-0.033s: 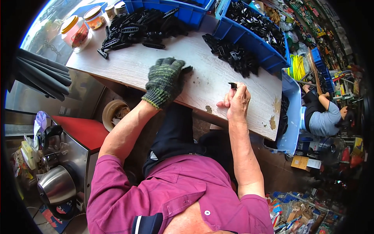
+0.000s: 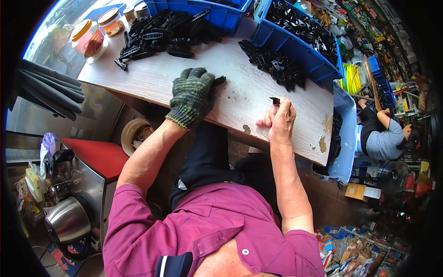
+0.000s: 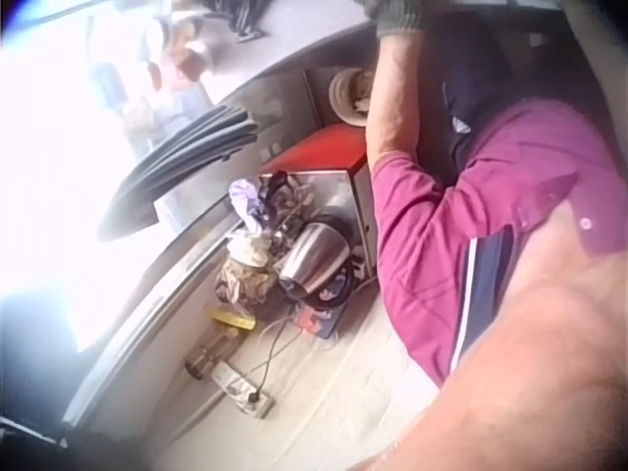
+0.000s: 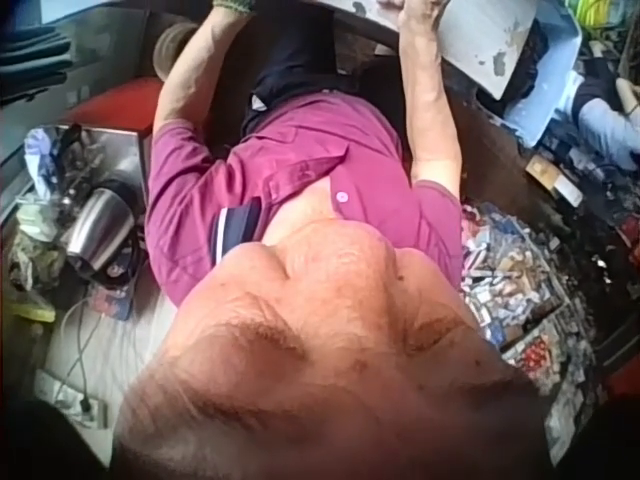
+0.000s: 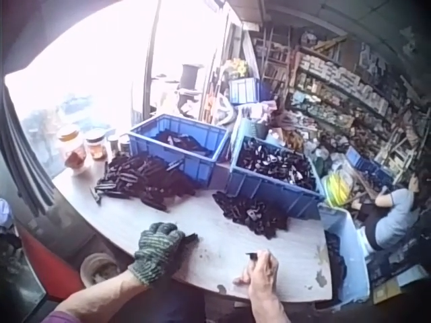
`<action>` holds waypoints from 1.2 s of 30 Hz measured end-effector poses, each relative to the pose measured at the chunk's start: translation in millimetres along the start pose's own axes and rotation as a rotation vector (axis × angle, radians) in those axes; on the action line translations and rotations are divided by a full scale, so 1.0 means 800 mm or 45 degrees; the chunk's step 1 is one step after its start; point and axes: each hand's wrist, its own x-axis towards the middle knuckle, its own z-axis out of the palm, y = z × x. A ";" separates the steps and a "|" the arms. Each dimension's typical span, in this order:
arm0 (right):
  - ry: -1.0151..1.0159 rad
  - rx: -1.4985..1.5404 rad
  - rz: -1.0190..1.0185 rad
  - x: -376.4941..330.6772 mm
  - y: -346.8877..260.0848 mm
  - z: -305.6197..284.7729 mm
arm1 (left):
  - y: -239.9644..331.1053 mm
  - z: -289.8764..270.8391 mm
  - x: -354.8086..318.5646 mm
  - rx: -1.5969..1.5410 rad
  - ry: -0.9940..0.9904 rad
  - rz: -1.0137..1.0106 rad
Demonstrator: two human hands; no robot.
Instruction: The recorder is assembling and sorting small black plastic hardware components on a wooden workbench.
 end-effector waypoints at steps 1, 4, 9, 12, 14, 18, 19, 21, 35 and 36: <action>-0.025 0.018 -0.009 0.000 0.001 -0.001 | 0.003 -0.007 -0.002 0.236 0.061 -0.002; 0.024 0.010 0.021 -0.001 -0.001 0.000 | 0.014 -0.010 -0.003 0.109 -0.005 0.026; 0.031 0.109 0.040 -0.001 0.004 -0.004 | 0.071 0.004 -0.015 -0.702 -0.089 -0.010; 0.118 0.092 0.038 -0.010 0.001 0.002 | 0.097 0.030 -0.019 -0.898 -0.159 -0.060; 0.147 0.037 -0.011 -0.012 0.001 0.003 | 0.108 0.035 -0.012 -0.937 -0.213 -0.105; 0.117 -0.029 -0.095 -0.012 -0.001 0.001 | 0.109 0.044 -0.002 -1.009 -0.355 -0.249; 0.100 -0.032 -0.092 -0.013 0.000 0.001 | 0.108 0.045 -0.002 -1.020 -0.372 -0.298; 0.068 0.022 -0.088 -0.010 0.005 -0.001 | 0.109 0.054 -0.004 -1.013 -0.337 -0.304; 0.283 -0.325 -0.572 -0.001 0.025 -0.013 | 0.132 0.073 -0.010 -0.588 -0.329 -0.133; 0.236 -0.194 -0.360 -0.008 0.019 -0.009 | 0.124 0.071 -0.013 -0.574 -0.274 -0.108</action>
